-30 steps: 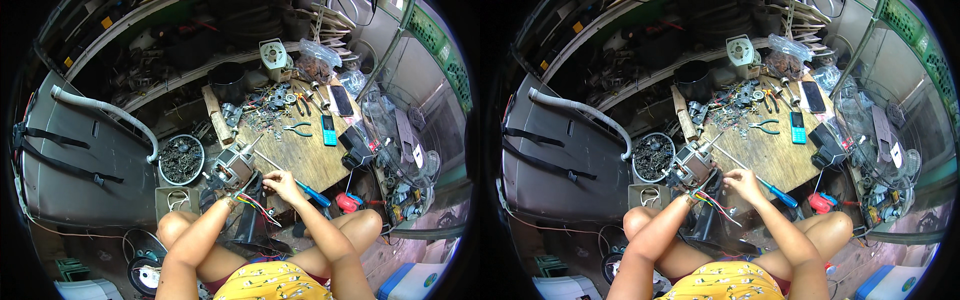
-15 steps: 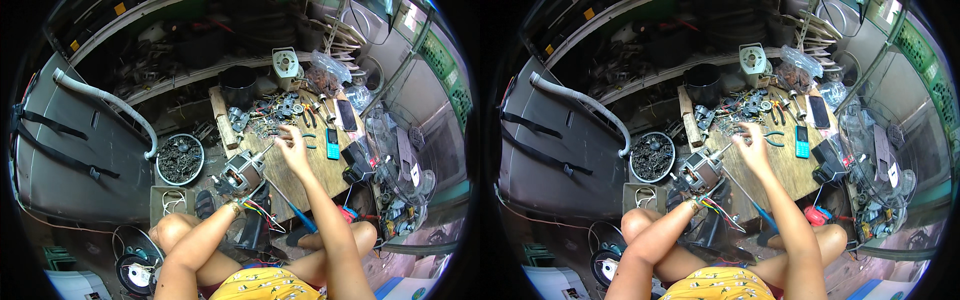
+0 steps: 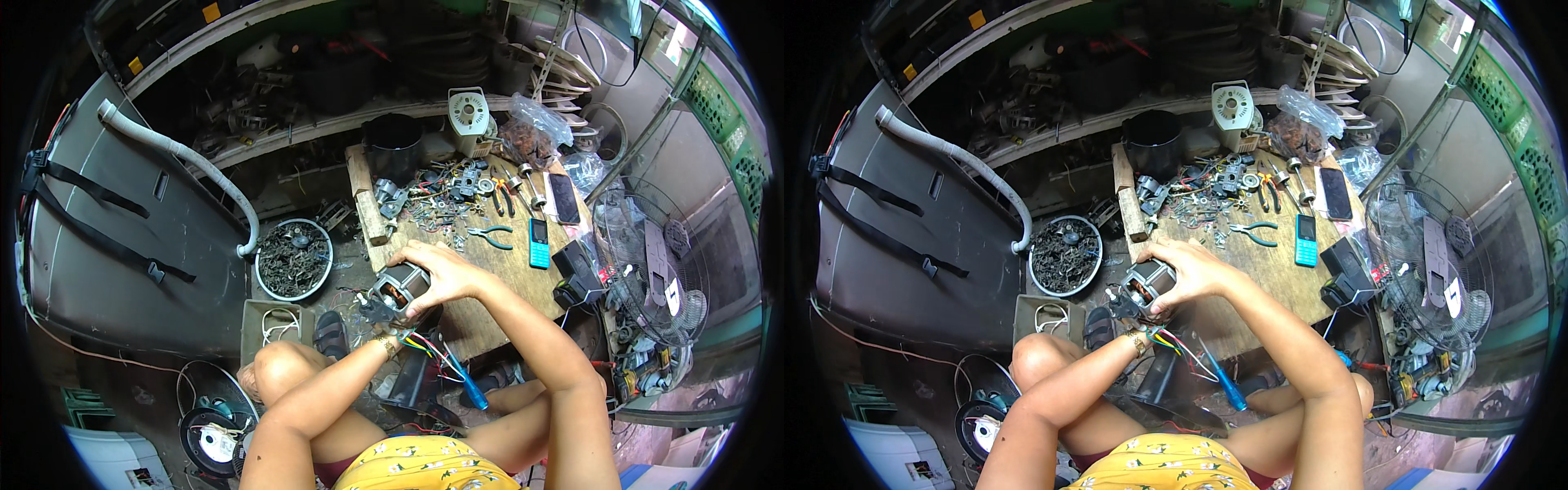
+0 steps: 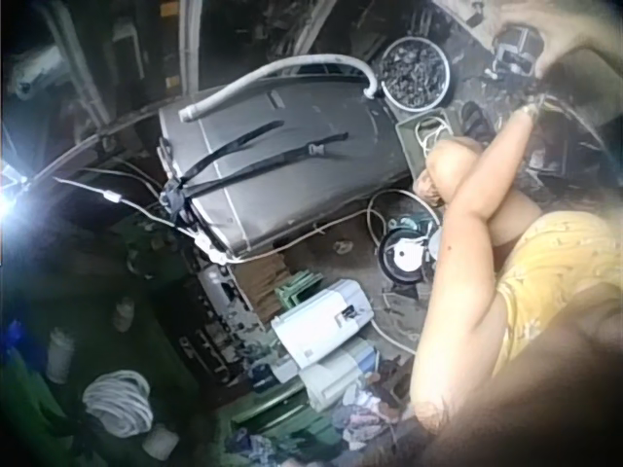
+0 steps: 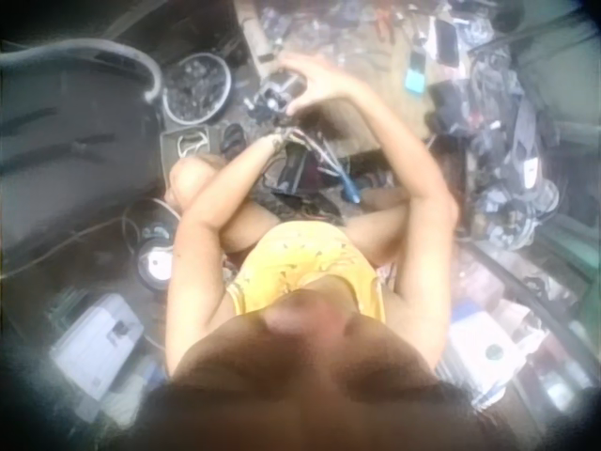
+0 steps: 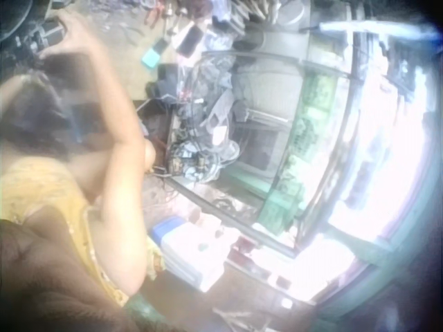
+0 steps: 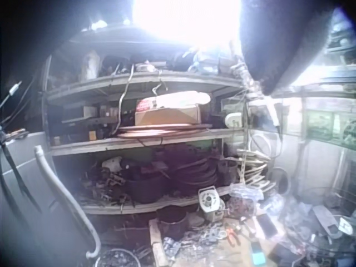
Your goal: The person sits on the floor in a cluttered workshop and repairs a small electric motor. They use a screwdriver to adjust internal components and a multimeter to test electrical connections on the motor's wires.
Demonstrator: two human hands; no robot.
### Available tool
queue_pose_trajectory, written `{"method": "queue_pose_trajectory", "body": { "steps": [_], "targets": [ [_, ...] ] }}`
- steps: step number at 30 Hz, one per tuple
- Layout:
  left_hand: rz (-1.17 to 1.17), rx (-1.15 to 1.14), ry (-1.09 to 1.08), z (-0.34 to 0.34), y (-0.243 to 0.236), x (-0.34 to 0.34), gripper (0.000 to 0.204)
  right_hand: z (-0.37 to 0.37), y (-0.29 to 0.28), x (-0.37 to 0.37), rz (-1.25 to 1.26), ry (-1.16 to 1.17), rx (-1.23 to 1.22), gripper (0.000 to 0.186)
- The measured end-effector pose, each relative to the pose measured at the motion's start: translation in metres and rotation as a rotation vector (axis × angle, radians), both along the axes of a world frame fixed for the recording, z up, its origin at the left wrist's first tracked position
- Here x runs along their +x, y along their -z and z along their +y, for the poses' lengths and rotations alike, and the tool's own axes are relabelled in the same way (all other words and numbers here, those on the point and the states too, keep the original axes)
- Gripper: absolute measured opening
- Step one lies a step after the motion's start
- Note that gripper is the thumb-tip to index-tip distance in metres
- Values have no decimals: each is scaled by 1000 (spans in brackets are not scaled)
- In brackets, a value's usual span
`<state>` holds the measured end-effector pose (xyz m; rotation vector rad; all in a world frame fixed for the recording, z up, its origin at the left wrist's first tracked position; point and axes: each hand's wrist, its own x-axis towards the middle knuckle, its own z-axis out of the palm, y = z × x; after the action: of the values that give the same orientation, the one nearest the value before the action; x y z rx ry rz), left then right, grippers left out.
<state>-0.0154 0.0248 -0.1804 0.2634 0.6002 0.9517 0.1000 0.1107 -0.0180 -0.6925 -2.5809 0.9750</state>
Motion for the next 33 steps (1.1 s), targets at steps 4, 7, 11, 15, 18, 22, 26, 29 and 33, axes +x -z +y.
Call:
{"method": "queue_pose_trajectory", "body": {
  "steps": [4, 7, 11, 15, 18, 22, 26, 29, 33],
  "targets": [
    [117, -38, -62, -14, -1, -6, 27, -6, -1, -4, -57, 75, 53, 74],
    [253, -80, -84, -28, -1, -17, 27, -3, 8, -4, -47, 127, 59, 72],
    [373, -189, -140, -43, -8, -44, 26, 0, 10, -7, -56, 173, 59, 71],
    [377, -373, -153, -41, -43, -78, 30, 4, 19, -9, -70, 235, 189, 75],
    [768, -221, -406, -43, -91, -86, 50, 7, 22, -12, -153, 281, 206, 78],
    [1727, 980, -179, -29, -138, -73, 124, 6, 17, -16, -219, 275, 201, 72],
    [2013, 951, 281, -27, -132, -47, 145, 9, 23, -35, -371, 196, 227, 60],
    [1974, 968, 229, -26, -125, -53, 145, 24, 9, -36, -464, 39, 151, 66],
    [1916, 960, 145, -28, -122, -54, 141, 103, -26, -20, -217, -51, -88, 57]
  ]
}}
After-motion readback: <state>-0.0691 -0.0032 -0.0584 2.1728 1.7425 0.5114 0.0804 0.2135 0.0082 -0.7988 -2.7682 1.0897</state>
